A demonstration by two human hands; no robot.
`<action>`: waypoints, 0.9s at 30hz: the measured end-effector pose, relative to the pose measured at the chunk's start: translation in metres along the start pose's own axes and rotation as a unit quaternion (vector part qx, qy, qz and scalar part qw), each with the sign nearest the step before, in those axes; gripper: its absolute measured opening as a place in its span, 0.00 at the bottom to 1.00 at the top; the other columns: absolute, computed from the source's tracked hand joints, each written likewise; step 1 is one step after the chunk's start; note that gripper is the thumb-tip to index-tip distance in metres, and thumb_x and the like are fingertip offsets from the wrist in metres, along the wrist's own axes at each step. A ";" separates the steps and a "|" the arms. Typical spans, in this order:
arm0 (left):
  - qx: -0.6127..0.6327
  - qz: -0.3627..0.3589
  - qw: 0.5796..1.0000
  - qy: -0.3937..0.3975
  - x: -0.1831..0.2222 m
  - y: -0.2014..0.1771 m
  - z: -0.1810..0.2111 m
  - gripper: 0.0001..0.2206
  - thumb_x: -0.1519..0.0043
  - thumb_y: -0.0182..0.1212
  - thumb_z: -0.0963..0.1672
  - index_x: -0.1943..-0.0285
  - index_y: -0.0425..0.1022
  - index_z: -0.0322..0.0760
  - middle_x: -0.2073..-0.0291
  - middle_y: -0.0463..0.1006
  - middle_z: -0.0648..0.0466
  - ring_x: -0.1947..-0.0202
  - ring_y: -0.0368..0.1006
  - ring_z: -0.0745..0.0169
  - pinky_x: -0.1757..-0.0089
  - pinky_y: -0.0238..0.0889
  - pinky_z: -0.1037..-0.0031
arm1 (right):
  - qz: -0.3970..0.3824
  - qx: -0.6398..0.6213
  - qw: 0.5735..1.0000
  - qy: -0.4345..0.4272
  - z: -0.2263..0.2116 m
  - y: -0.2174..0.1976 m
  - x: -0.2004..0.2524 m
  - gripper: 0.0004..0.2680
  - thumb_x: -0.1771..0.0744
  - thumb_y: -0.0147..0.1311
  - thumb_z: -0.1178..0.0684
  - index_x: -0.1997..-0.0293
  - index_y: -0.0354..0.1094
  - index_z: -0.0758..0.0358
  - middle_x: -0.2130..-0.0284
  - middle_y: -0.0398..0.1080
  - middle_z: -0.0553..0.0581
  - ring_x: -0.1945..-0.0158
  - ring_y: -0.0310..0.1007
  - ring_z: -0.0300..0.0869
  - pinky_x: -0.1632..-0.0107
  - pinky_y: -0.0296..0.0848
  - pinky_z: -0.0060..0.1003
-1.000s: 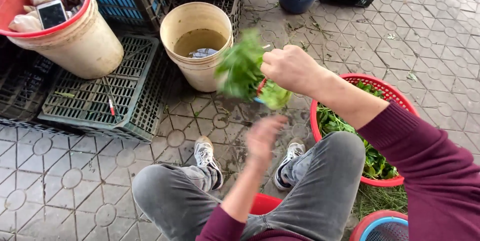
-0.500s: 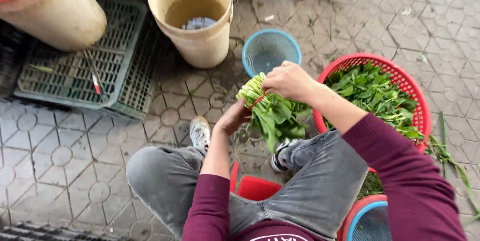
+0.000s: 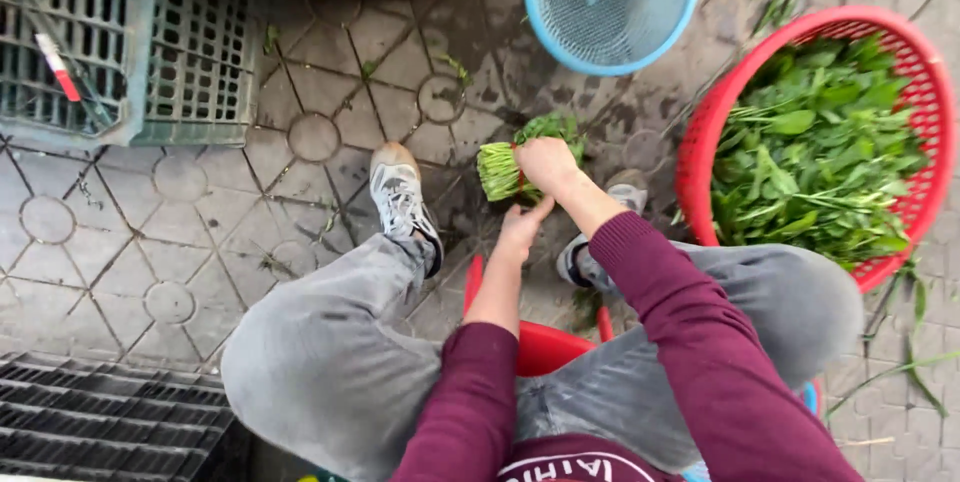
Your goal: Sorting, trimming, and bundling leafy green vegetables by hand in an outdoor processing area.
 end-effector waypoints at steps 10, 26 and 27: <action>0.176 -0.030 0.984 0.018 -0.032 -0.026 0.023 0.08 0.31 0.66 0.47 0.61 0.77 0.43 0.73 0.77 0.55 0.71 0.78 0.60 0.63 0.79 0.65 | 0.105 -0.041 0.980 0.163 -0.024 -0.037 0.041 0.02 0.33 0.56 0.52 0.64 0.72 0.51 0.74 0.73 0.49 0.69 0.83 0.48 0.66 0.83 0.47; -0.103 0.087 0.990 0.048 -0.086 -0.071 0.047 0.12 0.36 0.77 0.47 0.48 0.87 0.39 0.63 0.84 0.45 0.71 0.85 0.48 0.76 0.82 0.59 | -0.122 -0.663 0.669 0.314 -0.043 0.000 0.127 0.15 0.31 0.59 0.50 0.41 0.76 0.71 0.66 0.85 0.60 0.77 0.78 0.39 0.73 0.76 0.30; -0.109 0.087 0.989 0.048 -0.084 -0.072 0.051 0.12 0.36 0.77 0.47 0.48 0.87 0.39 0.63 0.84 0.45 0.71 0.85 0.48 0.76 0.82 0.59 | -0.119 -0.667 0.665 0.315 -0.041 0.014 0.126 0.15 0.31 0.59 0.50 0.41 0.76 0.71 0.66 0.85 0.60 0.77 0.78 0.39 0.73 0.76 0.30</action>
Point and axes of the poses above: each hand's wrist, its own x-axis away from the middle knuckle, its own y-axis out of the palm, z = x × y, the point moved 9 cm from there along -x, towards the middle knuckle
